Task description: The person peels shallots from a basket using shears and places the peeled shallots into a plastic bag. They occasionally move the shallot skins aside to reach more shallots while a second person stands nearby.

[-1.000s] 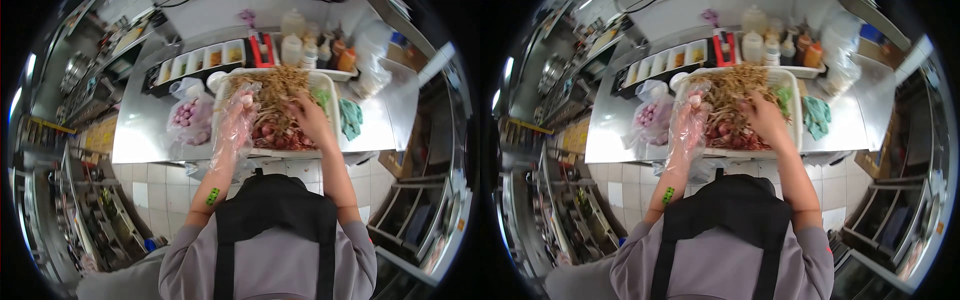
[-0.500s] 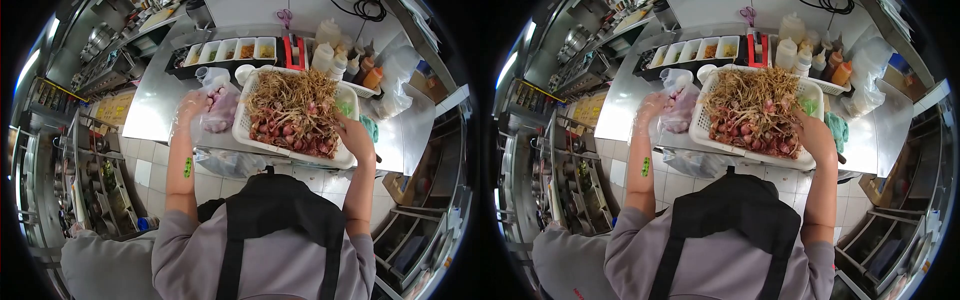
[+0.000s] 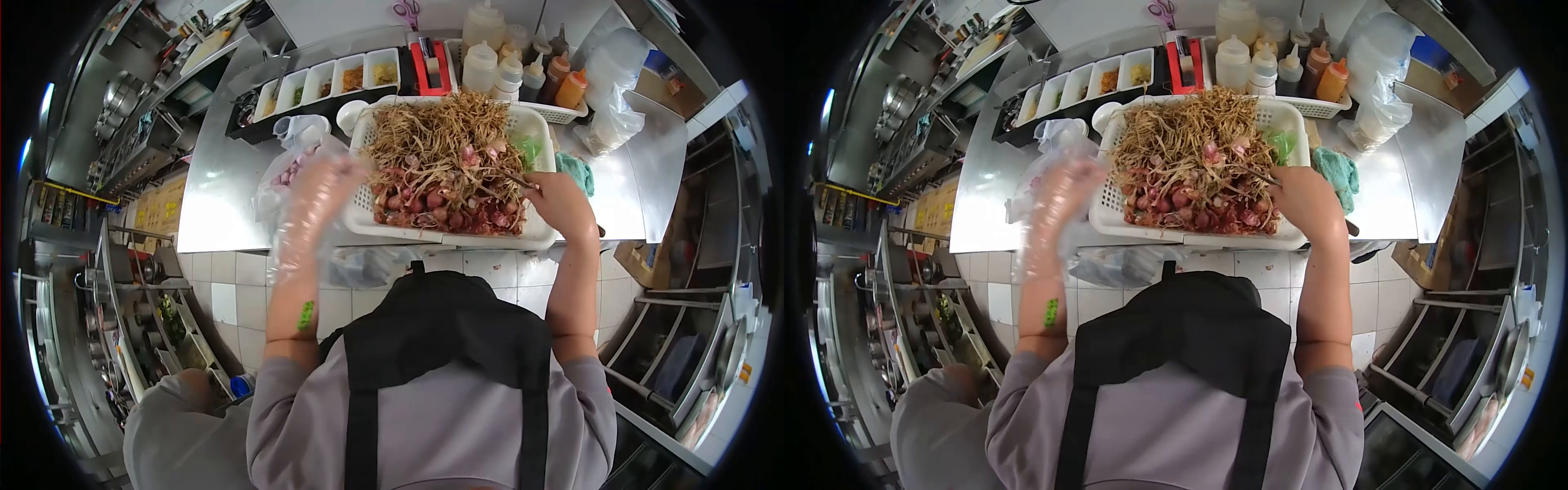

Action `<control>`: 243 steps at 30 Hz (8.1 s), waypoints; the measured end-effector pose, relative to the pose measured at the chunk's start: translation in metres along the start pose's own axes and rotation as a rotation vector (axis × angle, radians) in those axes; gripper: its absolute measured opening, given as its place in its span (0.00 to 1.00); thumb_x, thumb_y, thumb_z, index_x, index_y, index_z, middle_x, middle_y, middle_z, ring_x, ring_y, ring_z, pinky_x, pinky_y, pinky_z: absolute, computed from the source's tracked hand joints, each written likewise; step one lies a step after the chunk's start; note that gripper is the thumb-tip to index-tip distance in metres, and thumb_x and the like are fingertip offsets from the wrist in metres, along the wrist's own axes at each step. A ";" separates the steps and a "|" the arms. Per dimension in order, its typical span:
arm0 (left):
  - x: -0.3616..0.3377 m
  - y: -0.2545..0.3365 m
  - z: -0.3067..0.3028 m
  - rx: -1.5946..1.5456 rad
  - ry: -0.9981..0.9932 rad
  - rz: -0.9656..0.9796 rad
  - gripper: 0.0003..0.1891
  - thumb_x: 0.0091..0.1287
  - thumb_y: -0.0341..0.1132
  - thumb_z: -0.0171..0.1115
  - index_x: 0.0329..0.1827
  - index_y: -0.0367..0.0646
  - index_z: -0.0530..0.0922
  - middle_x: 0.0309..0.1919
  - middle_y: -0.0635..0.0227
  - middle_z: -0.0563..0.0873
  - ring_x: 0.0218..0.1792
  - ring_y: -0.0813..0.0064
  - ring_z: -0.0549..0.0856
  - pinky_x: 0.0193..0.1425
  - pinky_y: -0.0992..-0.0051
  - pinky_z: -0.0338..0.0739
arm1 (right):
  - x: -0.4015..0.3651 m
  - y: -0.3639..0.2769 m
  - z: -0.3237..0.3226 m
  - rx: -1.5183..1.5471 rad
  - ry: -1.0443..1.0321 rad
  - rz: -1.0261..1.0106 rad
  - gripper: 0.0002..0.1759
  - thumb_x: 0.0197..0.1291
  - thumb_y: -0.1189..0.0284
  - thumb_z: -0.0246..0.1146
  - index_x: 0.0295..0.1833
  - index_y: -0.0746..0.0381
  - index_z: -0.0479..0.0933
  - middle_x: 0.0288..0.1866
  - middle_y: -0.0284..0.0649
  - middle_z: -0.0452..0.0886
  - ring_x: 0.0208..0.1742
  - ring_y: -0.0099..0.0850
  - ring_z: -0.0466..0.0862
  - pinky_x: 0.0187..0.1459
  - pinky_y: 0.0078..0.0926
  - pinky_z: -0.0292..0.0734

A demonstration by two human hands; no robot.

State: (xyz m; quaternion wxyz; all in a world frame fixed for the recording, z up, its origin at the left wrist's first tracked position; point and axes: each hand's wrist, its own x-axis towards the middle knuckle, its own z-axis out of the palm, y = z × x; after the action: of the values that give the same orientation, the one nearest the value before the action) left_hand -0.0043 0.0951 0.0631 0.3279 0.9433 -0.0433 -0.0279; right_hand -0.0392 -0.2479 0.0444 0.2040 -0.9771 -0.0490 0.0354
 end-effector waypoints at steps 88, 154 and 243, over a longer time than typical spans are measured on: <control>0.021 -0.003 0.113 -2.199 -0.423 -0.195 0.15 0.66 0.26 0.59 0.55 0.41 0.72 0.53 0.63 0.76 0.62 0.67 0.73 0.56 0.83 0.80 | 0.031 -0.073 0.051 0.590 0.412 -0.342 0.19 0.62 0.69 0.59 0.56 0.66 0.72 0.41 0.53 0.80 0.42 0.49 0.80 0.42 0.40 0.74; 0.013 0.033 0.106 -1.616 -0.272 -0.039 0.16 0.65 0.30 0.62 0.54 0.37 0.73 0.42 0.66 0.81 0.45 0.74 0.81 0.54 0.75 0.77 | 0.040 -0.080 0.057 1.084 0.108 -0.253 0.12 0.60 0.74 0.65 0.36 0.65 0.67 0.28 0.34 0.75 0.31 0.21 0.75 0.31 0.25 0.73; 0.019 0.037 0.096 -1.210 -0.263 -0.004 0.18 0.65 0.31 0.62 0.57 0.38 0.74 0.41 0.67 0.83 0.38 0.75 0.84 0.41 0.76 0.82 | 0.034 -0.064 0.048 0.718 0.151 -0.295 0.10 0.61 0.72 0.63 0.47 0.63 0.75 0.36 0.36 0.79 0.39 0.27 0.78 0.43 0.23 0.72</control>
State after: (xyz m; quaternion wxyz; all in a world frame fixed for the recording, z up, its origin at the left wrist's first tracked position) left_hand 0.0042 0.0053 0.0101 0.7967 0.5787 -0.0582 -0.1641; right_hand -0.0152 -0.1668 0.0247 0.5386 -0.8259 -0.1582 -0.0515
